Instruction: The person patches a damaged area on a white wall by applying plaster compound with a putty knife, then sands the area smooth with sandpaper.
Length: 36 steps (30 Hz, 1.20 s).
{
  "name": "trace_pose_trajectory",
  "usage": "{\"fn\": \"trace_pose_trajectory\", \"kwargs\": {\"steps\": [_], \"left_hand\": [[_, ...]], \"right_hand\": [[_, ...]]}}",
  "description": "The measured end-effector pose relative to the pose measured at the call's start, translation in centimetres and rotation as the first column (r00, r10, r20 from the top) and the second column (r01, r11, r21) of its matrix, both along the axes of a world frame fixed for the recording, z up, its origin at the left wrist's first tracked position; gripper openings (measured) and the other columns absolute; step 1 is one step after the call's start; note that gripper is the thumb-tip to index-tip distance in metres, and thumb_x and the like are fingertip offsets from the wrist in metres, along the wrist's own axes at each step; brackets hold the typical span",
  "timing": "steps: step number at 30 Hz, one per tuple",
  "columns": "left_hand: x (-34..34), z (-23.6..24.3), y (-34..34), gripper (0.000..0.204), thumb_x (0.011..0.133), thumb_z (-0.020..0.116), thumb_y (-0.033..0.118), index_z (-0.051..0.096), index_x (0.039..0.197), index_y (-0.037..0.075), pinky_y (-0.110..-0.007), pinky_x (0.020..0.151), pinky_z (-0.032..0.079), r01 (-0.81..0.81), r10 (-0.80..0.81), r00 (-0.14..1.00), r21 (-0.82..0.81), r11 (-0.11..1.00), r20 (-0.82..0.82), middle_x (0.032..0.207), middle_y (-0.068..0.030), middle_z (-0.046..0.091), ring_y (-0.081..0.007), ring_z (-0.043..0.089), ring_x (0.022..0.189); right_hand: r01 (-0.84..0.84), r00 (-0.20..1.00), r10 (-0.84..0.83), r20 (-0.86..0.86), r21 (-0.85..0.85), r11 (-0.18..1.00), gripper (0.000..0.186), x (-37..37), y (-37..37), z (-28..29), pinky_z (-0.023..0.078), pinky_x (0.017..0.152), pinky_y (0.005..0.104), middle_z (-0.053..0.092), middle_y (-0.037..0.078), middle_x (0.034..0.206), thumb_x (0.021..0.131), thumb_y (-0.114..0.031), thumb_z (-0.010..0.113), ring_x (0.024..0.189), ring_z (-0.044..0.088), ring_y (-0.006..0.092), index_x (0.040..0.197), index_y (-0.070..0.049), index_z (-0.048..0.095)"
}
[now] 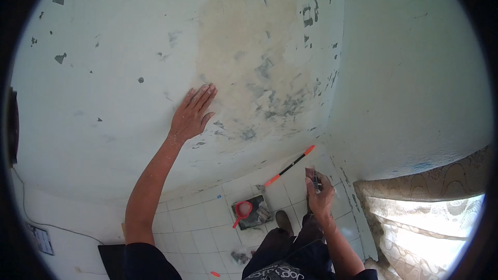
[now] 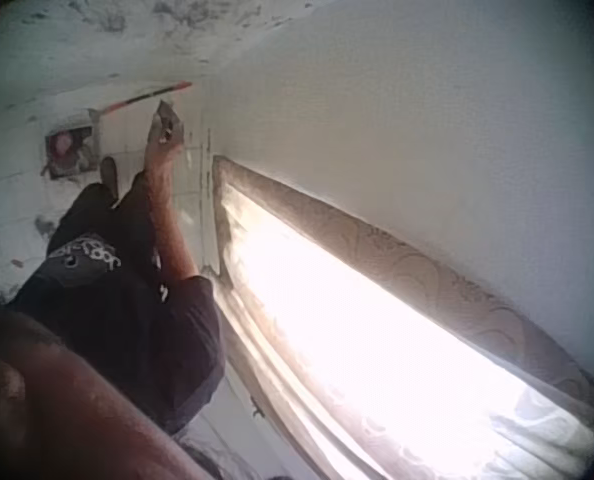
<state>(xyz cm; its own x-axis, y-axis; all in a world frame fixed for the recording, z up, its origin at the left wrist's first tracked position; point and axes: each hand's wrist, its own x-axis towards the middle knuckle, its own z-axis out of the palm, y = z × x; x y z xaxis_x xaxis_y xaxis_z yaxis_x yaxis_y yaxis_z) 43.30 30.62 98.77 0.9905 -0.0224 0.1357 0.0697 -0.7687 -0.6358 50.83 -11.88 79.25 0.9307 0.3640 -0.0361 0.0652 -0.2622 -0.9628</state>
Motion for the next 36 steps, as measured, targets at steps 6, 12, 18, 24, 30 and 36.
{"fn": "trace_pose_trajectory", "kwargs": {"steps": [6, 12, 18, 24, 30, 36], "left_hand": [[-1.1, 0.0, 0.6, 0.069, 0.107, 0.044, 0.043, 0.024, 0.165, 0.012, -0.042, 0.130, 0.016, -0.001, 0.001, 1.000, 0.002, 1.000, 0.020, 0.171, -0.0017, 0.024, -0.0176, 0.021, 0.157], [-4.2, 0.0, 1.2, 0.069, 0.106, 0.047, 0.042, 0.025, 0.164, 0.011, -0.044, 0.129, 0.017, -0.021, 0.023, 0.999, -0.056, 0.998, 0.036, 0.171, -0.0040, 0.025, -0.0200, 0.022, 0.157], [-6.4, 7.0, 1.6, 0.068, 0.107, 0.046, 0.040, 0.024, 0.164, 0.010, -0.050, 0.129, 0.014, -0.038, 0.047, 0.942, -0.033, 0.999, 0.332, 0.170, -0.0053, 0.027, -0.0229, 0.022, 0.157], [-6.1, 12.8, 4.2, 0.069, 0.108, 0.044, 0.041, 0.021, 0.166, 0.012, -0.053, 0.129, 0.011, -0.050, 0.022, 0.866, 0.042, 0.998, 0.500, 0.172, -0.0089, 0.020, -0.0288, 0.018, 0.159], [-5.9, 12.4, 5.2, 0.069, 0.109, 0.040, 0.046, 0.016, 0.167, 0.018, -0.054, 0.129, 0.008, -0.064, 0.014, 0.880, 0.089, 0.994, 0.475, 0.174, -0.0059, 0.014, -0.0281, 0.016, 0.159], [-5.6, 12.2, 5.4, 0.069, 0.109, 0.039, 0.048, 0.017, 0.167, 0.018, -0.055, 0.129, 0.007, -0.047, 0.013, 0.876, 0.060, 0.997, 0.483, 0.174, -0.0047, 0.013, -0.0277, 0.014, 0.160]], "right_hand": [[0.019, 0.998, -0.018, 0.061, -0.010, 1.000, 0.033, -1.7, 0.1, -0.9, 0.046, 0.055, 0.0281, 0.060, 0.003, 0.067, 0.095, -0.020, 0.071, 0.057, 0.055, 0.0097, 0.111, 0.008, 0.070], [0.103, 0.995, -0.103, -0.004, -0.051, 0.993, 0.034, -4.2, 2.8, -0.6, 0.056, 0.076, 0.0334, 0.074, 0.014, 0.089, 0.092, -0.022, 0.074, 0.079, 0.071, 0.0191, 0.113, 0.005, 0.072], [0.006, 0.985, -0.041, 0.168, 0.206, 0.979, 0.028, -4.7, 12.9, 1.4, 0.055, 0.078, 0.0332, 0.075, 0.014, 0.100, 0.092, -0.008, 0.074, 0.085, 0.069, 0.0188, 0.118, 0.003, 0.071], [-0.002, 0.769, -0.336, 0.544, 0.527, 0.850, 0.030, 0.1, 28.5, 13.8, 0.054, 0.075, 0.0344, 0.071, 0.011, 0.095, 0.092, -0.010, 0.077, 0.083, 0.066, 0.0222, 0.119, 0.000, 0.069], [0.136, 0.589, -0.669, 0.454, 0.760, 0.635, 0.030, 5.1, 34.6, 23.0, 0.051, 0.071, 0.0311, 0.072, 0.008, 0.094, 0.092, -0.018, 0.080, 0.076, 0.063, 0.0184, 0.114, 0.000, 0.073], [0.090, 0.618, -0.578, 0.532, 0.683, 0.725, 0.023, -1.0, 37.3, 16.2, 0.057, 0.071, 0.0321, 0.072, 0.012, 0.093, 0.087, -0.005, 0.082, 0.081, 0.069, 0.0232, 0.108, -0.001, 0.073]]}}
